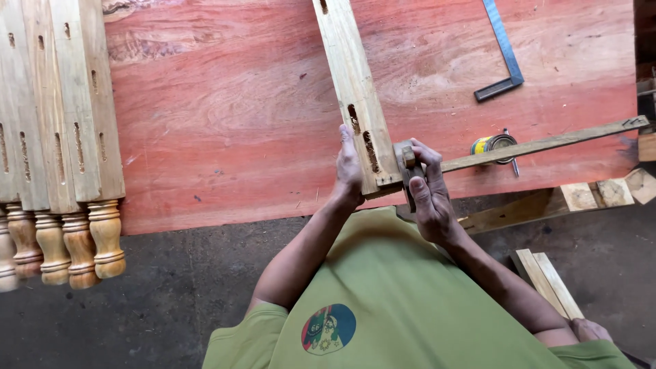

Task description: The person marks a wooden piece with a pencil and a can, then opens a toolbox to retrieve a hammer. They return to the workbench, use a square ruler to draw lines on the wood, and continue marking it with the pencil.

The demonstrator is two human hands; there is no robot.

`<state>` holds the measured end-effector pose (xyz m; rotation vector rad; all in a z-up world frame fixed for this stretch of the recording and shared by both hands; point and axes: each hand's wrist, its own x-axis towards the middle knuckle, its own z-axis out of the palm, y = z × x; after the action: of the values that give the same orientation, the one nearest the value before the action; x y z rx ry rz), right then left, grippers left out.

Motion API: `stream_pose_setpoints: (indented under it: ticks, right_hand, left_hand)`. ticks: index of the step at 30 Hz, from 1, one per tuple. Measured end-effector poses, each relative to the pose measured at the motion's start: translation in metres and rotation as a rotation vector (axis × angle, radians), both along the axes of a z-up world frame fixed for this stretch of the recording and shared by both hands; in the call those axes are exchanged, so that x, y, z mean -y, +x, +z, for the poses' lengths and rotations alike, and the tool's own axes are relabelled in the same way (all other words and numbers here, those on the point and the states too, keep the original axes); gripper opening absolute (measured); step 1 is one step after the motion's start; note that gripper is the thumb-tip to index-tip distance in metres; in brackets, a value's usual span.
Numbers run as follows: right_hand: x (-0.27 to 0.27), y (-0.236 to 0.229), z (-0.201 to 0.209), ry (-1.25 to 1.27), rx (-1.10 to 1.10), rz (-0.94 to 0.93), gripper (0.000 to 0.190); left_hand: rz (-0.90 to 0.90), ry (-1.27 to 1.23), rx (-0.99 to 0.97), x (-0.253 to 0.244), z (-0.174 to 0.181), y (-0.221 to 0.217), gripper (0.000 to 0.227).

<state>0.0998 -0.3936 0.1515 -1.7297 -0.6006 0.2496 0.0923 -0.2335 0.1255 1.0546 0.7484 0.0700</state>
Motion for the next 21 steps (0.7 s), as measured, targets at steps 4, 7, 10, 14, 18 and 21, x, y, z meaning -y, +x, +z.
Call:
stream_pose_setpoints:
  ticks: [4, 7, 10, 14, 18, 21]
  right_hand:
    - [-0.017, 0.036, -0.024, 0.026, 0.016, 0.014, 0.052]
    - [-0.038, 0.059, -0.035, 0.093, -0.001, 0.031, 0.047]
    - [-0.038, 0.054, -0.022, 0.052, -0.001, 0.041, 0.047]
    - [-0.009, 0.010, 0.006, -0.049, -0.028, 0.031, 0.048]
    - [-0.002, 0.000, 0.004, -0.048, -0.087, -0.024, 0.050]
    - [-0.008, 0.008, 0.003, -0.056, -0.057, -0.024, 0.050]
  left_hand:
    - [-0.002, -0.007, -0.013, 0.005, 0.025, -0.003, 0.089]
    - [0.013, -0.019, -0.008, 0.005, 0.043, -0.001, 0.088]
    - [0.015, -0.025, -0.020, 0.005, 0.079, -0.004, 0.085]
    - [0.041, -0.017, -0.040, -0.003, -0.035, 0.000, 0.082]
    - [0.061, -0.015, 0.004, -0.003, -0.034, 0.005, 0.077]
    - [0.056, -0.024, 0.006, -0.005, -0.008, 0.008, 0.079]
